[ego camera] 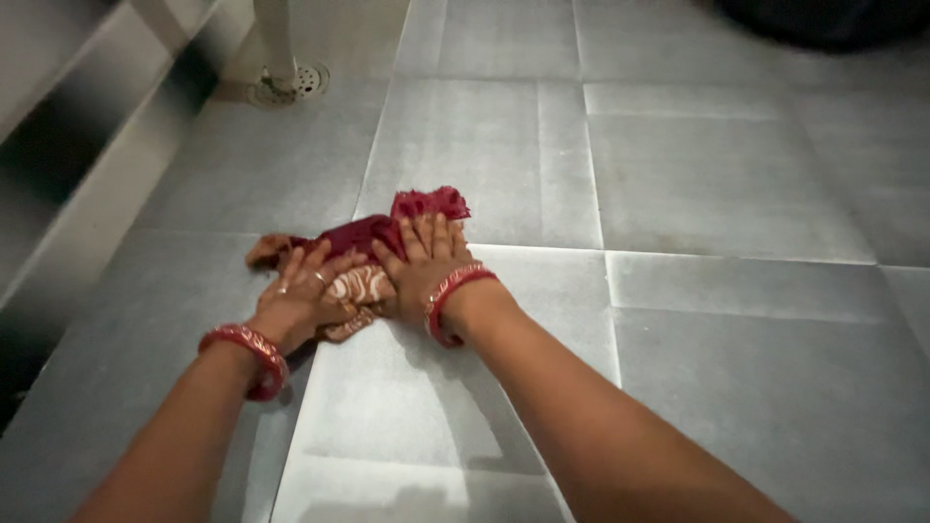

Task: The person scrubs a tiled floor by hand using a piece of cloth soaked in soapy water from a small red bucket.

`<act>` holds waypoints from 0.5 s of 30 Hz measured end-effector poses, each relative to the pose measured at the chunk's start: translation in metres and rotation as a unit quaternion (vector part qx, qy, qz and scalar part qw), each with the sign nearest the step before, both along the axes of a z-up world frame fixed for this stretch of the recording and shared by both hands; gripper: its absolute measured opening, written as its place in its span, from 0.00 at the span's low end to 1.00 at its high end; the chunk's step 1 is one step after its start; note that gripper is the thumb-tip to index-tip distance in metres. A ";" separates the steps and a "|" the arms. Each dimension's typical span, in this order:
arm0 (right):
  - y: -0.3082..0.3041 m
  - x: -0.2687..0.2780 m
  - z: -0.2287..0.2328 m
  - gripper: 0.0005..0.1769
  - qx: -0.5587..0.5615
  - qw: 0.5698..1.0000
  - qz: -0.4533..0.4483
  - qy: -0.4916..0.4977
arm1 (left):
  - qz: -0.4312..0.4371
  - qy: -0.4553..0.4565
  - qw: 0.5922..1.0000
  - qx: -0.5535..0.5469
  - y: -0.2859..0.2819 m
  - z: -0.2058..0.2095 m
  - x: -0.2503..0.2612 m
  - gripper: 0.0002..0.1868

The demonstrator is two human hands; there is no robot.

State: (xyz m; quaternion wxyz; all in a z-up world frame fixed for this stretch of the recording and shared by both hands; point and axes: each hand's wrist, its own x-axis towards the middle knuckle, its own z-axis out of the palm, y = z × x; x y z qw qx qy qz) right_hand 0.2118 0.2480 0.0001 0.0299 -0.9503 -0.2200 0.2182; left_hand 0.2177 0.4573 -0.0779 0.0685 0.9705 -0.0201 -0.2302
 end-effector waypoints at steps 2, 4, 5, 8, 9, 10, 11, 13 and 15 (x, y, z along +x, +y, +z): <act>-0.005 -0.022 -0.002 0.45 0.003 1.000 0.006 0.005 | -0.056 -0.025 0.998 0.013 -0.003 -0.010 -0.021 0.45; -0.010 -0.039 0.001 0.42 0.005 1.000 0.016 0.001 | -0.064 -0.048 0.997 -0.006 0.000 -0.012 -0.044 0.44; -0.013 -0.051 0.001 0.42 0.008 1.000 0.019 0.002 | -0.045 -0.051 0.997 -0.037 0.000 -0.015 -0.064 0.44; -0.024 -0.092 0.005 0.44 0.016 1.000 0.024 0.006 | -0.043 -0.038 0.997 -0.044 -0.007 -0.009 -0.104 0.43; -0.025 -0.105 0.008 0.44 0.023 0.999 0.024 0.006 | -0.049 -0.030 0.998 -0.031 -0.009 -0.002 -0.116 0.43; -0.026 -0.117 0.011 0.44 0.031 0.999 0.024 0.005 | -0.048 -0.007 0.999 -0.007 -0.014 0.004 -0.129 0.44; -0.027 -0.128 0.014 0.44 0.030 0.999 0.025 0.008 | -0.047 0.014 0.999 0.018 -0.021 0.010 -0.142 0.46; -0.028 -0.145 0.019 0.43 0.031 0.999 0.030 0.012 | -0.029 0.048 0.998 0.031 -0.029 0.021 -0.165 0.47; -0.029 -0.155 0.024 0.44 0.018 0.998 0.045 0.031 | 0.004 0.072 0.997 0.004 -0.033 0.027 -0.183 0.47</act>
